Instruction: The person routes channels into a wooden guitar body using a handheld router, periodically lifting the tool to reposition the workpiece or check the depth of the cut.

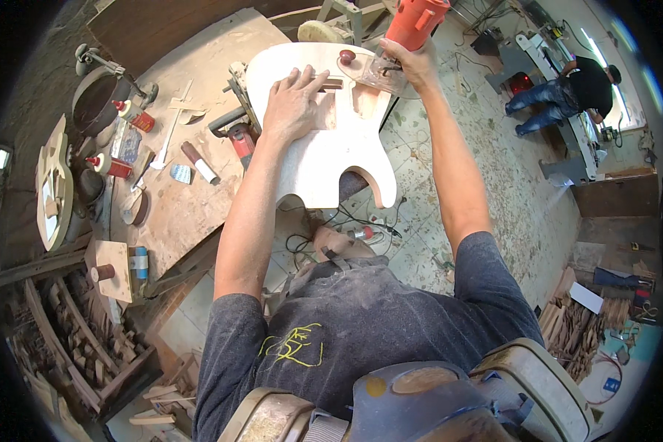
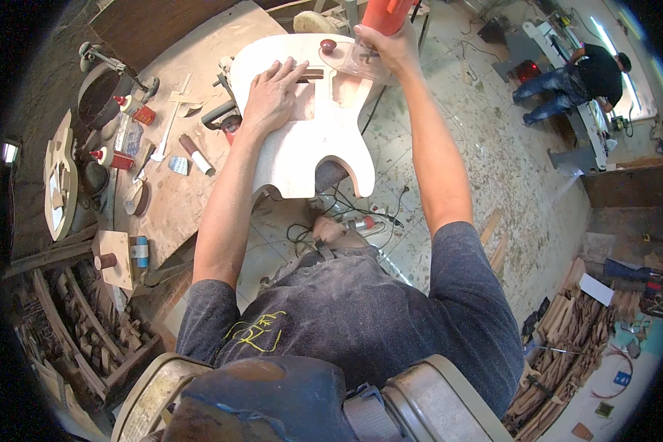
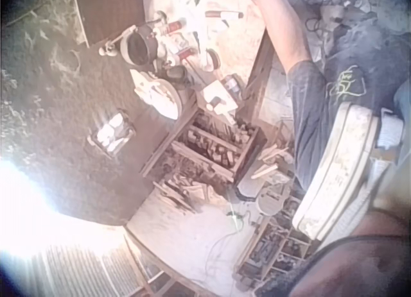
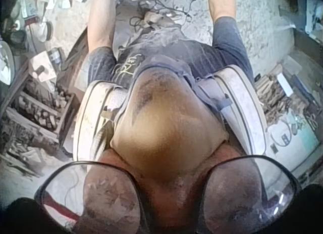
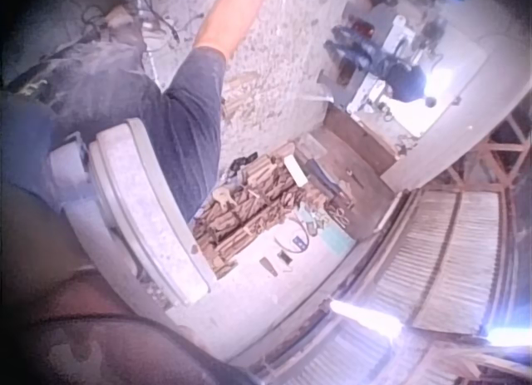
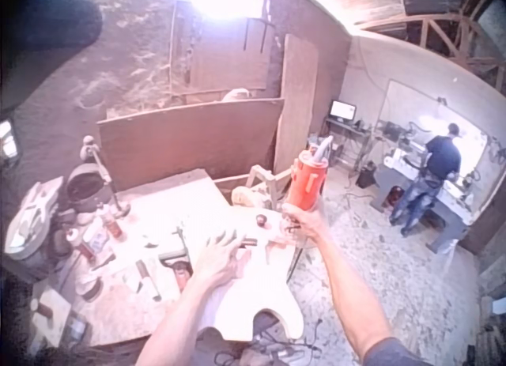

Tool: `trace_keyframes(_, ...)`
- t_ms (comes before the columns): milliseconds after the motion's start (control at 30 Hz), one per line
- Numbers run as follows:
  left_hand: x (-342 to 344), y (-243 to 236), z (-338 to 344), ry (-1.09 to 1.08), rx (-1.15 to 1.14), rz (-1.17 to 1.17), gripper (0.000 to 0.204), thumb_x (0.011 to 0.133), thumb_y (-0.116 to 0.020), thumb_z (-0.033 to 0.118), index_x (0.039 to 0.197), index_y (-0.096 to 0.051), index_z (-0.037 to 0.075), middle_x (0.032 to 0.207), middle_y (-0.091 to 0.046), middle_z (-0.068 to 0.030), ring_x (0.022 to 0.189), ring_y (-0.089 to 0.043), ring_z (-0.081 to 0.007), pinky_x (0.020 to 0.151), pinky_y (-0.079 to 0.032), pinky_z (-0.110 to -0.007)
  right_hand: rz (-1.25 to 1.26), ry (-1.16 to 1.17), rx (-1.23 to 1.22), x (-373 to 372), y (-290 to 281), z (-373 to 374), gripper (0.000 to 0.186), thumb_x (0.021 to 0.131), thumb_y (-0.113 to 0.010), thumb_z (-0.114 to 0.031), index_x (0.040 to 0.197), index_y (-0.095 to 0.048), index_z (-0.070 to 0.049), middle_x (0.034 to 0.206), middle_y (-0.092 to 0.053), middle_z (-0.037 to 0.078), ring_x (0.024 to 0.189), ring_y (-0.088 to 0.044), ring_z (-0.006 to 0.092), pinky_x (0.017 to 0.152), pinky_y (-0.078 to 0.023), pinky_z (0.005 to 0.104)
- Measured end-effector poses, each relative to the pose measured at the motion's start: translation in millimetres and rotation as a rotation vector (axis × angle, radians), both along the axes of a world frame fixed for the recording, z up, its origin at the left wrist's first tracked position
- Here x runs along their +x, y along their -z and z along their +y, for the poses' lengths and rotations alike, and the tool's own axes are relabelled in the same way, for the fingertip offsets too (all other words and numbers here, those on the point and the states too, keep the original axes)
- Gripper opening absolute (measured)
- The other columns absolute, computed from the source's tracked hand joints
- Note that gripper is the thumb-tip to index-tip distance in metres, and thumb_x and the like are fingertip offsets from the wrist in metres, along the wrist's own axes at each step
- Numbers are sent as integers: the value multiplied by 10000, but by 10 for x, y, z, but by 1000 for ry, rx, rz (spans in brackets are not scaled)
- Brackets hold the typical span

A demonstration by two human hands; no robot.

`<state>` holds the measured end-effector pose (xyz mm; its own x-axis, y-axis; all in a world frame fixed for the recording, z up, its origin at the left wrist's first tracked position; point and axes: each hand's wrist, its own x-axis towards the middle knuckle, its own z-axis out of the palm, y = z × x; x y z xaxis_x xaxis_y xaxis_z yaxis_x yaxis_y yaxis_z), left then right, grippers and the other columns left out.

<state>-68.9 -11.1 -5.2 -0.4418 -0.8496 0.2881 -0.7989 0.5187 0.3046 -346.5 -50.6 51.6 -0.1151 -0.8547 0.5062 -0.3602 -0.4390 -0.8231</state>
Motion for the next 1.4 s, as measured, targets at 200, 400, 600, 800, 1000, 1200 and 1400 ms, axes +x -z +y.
trace_keyframes(200,12,-6,3,1,-2,4,586,981,-456,166,1551,-465,300,1630,-406,-87,1512,-349,-316,1226,-242,-468,-13,-11,9,59,-37,-6,314,816,-850,-258,940,-674,-31,793,-702,30,701,-659,115,660,-517,265)
trace_keyframes(400,-8,-35,29,-6,13,-8,616,956,-477,149,1553,-462,299,1632,-402,-84,1513,-346,-314,1232,-242,-468,-18,-36,25,63,-35,-16,307,815,-848,-256,936,-674,-34,783,-701,30,690,-655,117,652,-515,266)
trace_keyframes(600,18,34,-7,1,-24,-6,573,971,-513,242,1540,-477,298,1613,-428,-82,1497,-372,-313,1218,-269,-477,-38,-42,19,110,-31,-43,302,818,-844,-251,936,-674,-31,785,-704,32,684,-657,118,649,-516,267)
trace_keyframes(800,4,74,-29,9,-76,4,532,991,-557,323,1519,-505,289,1590,-460,-86,1476,-403,-318,1200,-297,-481,9,-19,-7,43,53,-140,300,823,-840,-248,944,-676,-28,788,-705,33,690,-663,118,656,-521,271)
trace_keyframes(1000,25,21,-16,10,-8,-4,634,938,-487,148,1555,-459,289,1629,-408,-92,1508,-354,-319,1225,-256,-463,17,-27,0,110,44,-138,307,821,-847,-242,959,-674,-28,796,-704,29,707,-668,116,662,-524,271)
trace_keyframes(1200,7,-35,7,8,8,-22,638,937,-498,157,1560,-450,284,1628,-409,-91,1508,-354,-314,1226,-257,-462,2,-18,17,130,30,-111,318,823,-852,-215,994,-666,-22,821,-704,28,713,-674,114,671,-535,268)
trace_keyframes(1400,11,61,-32,-11,-33,-15,578,974,-525,254,1549,-463,274,1615,-427,-82,1500,-370,-299,1224,-268,-470,-24,-62,51,182,10,-80,306,824,-851,-210,982,-667,-24,829,-703,30,714,-674,112,664,-538,270)
